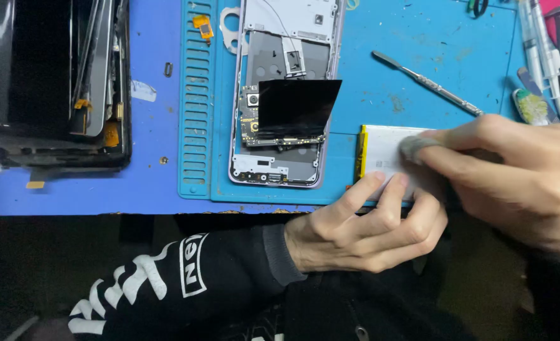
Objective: Cleaning adhesive residue or dirt from a mobile phone battery using a cloth and solvent.
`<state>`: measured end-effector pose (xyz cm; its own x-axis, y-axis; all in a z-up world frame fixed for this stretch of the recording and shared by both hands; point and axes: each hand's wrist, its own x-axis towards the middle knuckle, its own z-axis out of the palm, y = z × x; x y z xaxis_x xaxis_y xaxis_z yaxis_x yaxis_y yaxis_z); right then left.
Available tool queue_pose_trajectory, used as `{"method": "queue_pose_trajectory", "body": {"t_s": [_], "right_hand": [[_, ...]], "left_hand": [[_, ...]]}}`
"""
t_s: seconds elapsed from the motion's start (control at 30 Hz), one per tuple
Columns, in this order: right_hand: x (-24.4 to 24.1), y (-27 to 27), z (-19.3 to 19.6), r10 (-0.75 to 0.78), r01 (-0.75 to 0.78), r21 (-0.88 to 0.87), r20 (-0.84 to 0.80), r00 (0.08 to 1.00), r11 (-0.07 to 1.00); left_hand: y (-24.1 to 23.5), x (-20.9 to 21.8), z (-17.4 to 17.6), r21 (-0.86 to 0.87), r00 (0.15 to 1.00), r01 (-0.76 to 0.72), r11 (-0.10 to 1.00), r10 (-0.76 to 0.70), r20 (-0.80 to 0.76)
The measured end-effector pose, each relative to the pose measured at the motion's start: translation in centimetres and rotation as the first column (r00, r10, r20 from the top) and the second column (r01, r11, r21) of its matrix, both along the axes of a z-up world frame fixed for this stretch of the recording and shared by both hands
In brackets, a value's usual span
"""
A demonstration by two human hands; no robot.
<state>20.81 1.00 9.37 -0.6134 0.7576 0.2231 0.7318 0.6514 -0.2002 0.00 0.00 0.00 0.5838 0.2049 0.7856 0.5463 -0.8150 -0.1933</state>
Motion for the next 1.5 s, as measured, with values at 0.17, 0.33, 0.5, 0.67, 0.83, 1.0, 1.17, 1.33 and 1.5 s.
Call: {"method": "queue_pose_trajectory", "body": {"t_s": [0.17,0.33,0.5,0.67,0.83,1.0,1.17,1.33,1.5], "right_hand": [[2.7,-0.4,-0.9,0.052,-0.049,-0.061,0.05,0.997,0.997],[0.8,0.0,-0.4,0.042,-0.043,-0.036,-0.05,0.998,0.998],[2.8,-0.1,-1.2,0.035,-0.037,-0.016,-0.091,0.995,0.999],[2.8,1.0,-2.8,0.11,-0.108,0.019,-0.103,0.989,0.994],[4.0,0.0,-2.2,0.084,-0.084,0.008,-0.068,0.994,0.996],[1.1,0.9,-0.5,0.161,-0.16,0.01,-0.076,0.984,0.987],[3.9,0.4,-3.2,0.112,-0.111,0.025,-0.051,0.992,0.994],[2.6,0.4,-2.2,0.094,-0.094,-0.003,-0.085,0.992,0.996],[2.0,0.5,-1.6,0.148,-0.148,0.016,-0.093,0.985,0.989]], "left_hand": [[0.0,0.1,-0.3,0.011,1.0,-0.008,1.0,0.008,0.015],[-0.1,-0.1,0.3,0.02,1.0,-0.012,1.0,0.012,0.014],[0.0,-0.3,0.4,0.045,1.0,0.006,0.999,-0.006,-0.001],[-0.1,-0.4,2.5,0.06,1.0,-0.002,0.998,0.002,-0.001],[-1.4,0.2,-1.0,-0.01,1.0,0.016,1.0,-0.016,0.0],[-1.0,0.5,-0.8,0.037,1.0,0.009,0.999,-0.009,-0.001],[-0.3,0.8,-2.2,0.163,0.999,-0.042,0.986,0.041,0.007],[-0.7,0.8,-2.0,0.097,1.0,0.004,0.995,-0.004,-0.002],[-0.8,0.6,-1.5,0.096,1.0,0.001,0.995,0.0,-0.002]]}}
